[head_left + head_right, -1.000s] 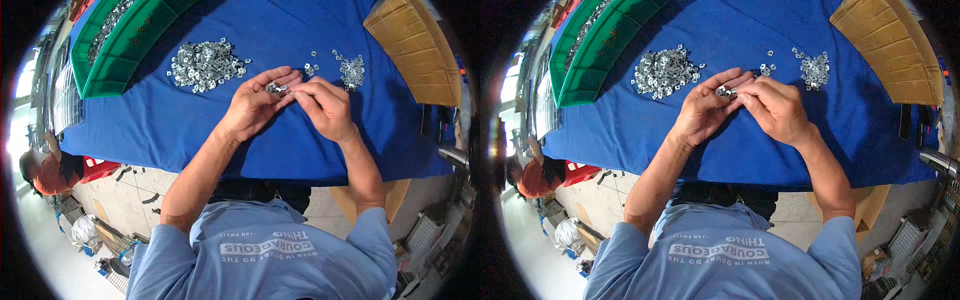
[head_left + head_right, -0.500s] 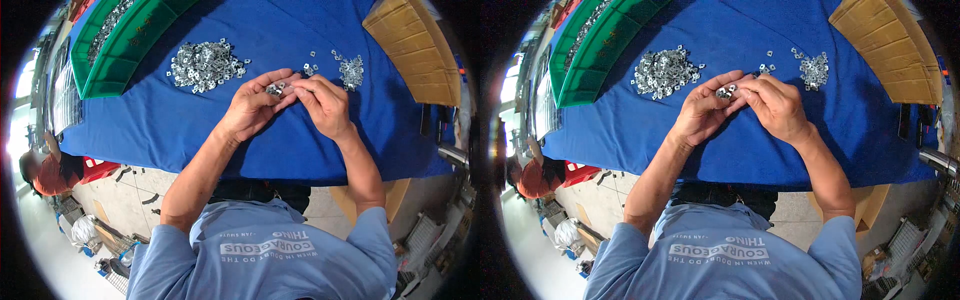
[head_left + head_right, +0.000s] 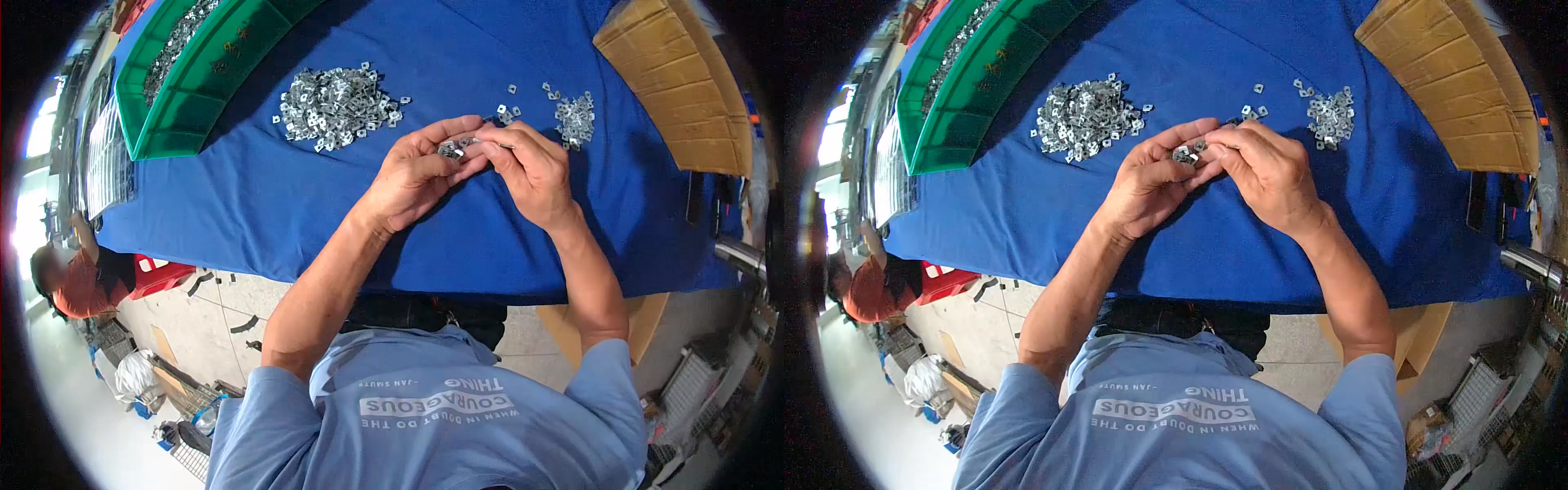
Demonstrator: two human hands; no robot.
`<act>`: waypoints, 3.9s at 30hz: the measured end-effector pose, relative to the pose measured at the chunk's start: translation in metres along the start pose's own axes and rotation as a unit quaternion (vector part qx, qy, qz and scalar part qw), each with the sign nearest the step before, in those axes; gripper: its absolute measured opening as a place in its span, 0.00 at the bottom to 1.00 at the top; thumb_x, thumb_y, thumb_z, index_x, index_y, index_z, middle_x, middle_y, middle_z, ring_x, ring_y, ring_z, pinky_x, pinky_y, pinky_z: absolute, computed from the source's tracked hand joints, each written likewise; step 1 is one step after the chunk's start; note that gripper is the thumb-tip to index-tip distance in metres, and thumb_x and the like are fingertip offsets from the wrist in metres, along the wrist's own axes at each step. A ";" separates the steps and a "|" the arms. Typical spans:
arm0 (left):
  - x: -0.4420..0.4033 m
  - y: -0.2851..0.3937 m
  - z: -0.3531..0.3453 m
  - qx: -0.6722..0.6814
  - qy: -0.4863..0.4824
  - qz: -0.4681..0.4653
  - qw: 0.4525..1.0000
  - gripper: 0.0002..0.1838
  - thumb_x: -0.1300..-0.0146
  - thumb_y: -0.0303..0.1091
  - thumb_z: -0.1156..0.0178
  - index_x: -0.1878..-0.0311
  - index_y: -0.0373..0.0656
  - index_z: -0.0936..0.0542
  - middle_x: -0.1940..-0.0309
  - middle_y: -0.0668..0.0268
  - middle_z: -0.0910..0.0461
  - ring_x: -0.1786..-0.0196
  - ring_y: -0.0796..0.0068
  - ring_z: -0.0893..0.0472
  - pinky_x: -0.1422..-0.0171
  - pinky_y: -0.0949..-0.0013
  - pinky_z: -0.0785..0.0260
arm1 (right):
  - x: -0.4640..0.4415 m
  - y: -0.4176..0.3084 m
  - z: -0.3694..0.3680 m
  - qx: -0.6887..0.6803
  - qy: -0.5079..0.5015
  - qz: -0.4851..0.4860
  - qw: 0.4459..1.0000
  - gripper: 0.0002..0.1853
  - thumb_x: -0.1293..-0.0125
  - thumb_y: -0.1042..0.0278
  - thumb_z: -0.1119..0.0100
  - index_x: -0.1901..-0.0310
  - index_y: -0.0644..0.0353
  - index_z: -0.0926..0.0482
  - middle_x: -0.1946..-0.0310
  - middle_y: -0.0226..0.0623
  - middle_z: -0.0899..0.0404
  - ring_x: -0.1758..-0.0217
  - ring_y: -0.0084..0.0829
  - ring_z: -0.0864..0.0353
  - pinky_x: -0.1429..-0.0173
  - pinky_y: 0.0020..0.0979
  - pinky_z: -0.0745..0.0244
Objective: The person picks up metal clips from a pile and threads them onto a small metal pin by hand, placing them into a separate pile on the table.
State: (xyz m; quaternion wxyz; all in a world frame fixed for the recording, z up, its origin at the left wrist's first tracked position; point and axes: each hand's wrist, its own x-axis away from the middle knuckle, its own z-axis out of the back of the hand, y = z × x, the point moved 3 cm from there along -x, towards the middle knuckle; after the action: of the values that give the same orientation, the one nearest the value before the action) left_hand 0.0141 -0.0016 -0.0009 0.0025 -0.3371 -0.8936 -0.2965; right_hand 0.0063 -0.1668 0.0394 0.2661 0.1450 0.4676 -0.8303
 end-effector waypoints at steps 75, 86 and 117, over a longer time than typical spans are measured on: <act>-0.013 0.010 -0.004 -0.012 0.080 0.012 0.997 0.19 0.27 0.25 0.53 0.37 0.26 0.33 0.40 0.48 0.24 0.41 0.63 0.21 0.35 0.65 0.25 | 0.002 0.004 -0.001 -0.002 0.025 -0.012 1.000 0.04 0.32 0.76 0.41 0.59 0.67 0.20 0.69 0.41 0.20 0.70 0.35 0.17 0.67 0.33 0.24; -0.012 0.009 -0.006 -0.038 0.089 -0.002 0.995 0.21 0.29 0.23 0.54 0.35 0.29 0.34 0.37 0.46 0.26 0.36 0.61 0.24 0.28 0.60 0.30 | 0.001 0.003 0.005 0.010 0.034 -0.010 0.999 0.03 0.32 0.76 0.41 0.59 0.67 0.21 0.69 0.42 0.20 0.71 0.37 0.18 0.68 0.34 0.24; -0.011 0.007 -0.004 -0.007 0.061 -0.007 0.998 0.21 0.30 0.19 0.55 0.34 0.31 0.34 0.38 0.46 0.26 0.37 0.58 0.23 0.31 0.59 0.28 | -0.002 0.010 0.017 0.011 0.051 -0.086 0.995 0.07 0.28 0.71 0.44 0.61 0.66 0.20 0.71 0.39 0.21 0.72 0.32 0.21 0.67 0.31 0.27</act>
State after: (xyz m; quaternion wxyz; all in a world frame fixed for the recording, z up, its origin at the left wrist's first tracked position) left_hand 0.0259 -0.0061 0.0040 0.0527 -0.3124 -0.8919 -0.3226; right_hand 0.0139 -0.1847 0.0426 0.1679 0.1487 0.4823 -0.8468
